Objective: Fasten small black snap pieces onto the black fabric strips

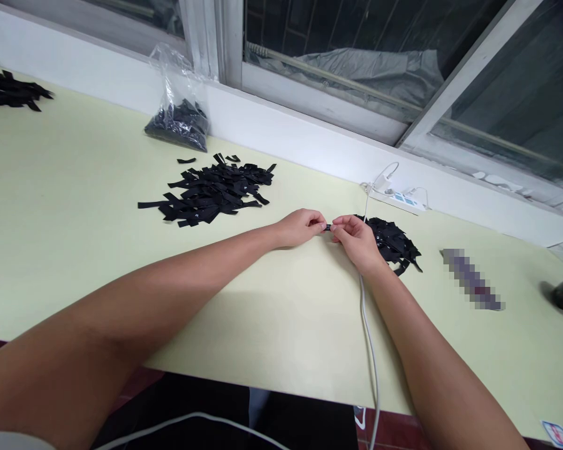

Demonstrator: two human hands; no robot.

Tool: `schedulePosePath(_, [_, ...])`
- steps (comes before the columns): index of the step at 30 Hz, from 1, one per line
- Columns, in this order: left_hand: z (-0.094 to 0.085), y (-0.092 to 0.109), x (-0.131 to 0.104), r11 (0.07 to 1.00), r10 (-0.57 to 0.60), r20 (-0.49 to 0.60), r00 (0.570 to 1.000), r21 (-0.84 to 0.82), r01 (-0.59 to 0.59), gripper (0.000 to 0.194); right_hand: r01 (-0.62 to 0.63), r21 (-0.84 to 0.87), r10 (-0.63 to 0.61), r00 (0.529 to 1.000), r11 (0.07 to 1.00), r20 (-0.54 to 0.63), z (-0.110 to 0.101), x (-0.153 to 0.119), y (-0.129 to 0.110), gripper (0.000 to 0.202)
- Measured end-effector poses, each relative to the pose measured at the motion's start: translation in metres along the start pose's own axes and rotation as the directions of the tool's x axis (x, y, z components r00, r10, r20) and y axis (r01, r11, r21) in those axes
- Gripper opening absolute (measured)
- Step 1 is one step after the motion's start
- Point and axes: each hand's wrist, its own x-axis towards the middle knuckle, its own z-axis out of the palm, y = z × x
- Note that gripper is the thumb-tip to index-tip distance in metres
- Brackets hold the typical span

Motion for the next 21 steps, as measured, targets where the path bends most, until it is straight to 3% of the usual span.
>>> schedulePosePath(21, [0.0007,0.0040,-0.0005,0.999,-0.020,-0.027,0.999,0.048,0.022,0.024,-0.039,0.013,0.039,0.999,0.999,0.023,0.0019,-0.0035,-0.0081,0.030])
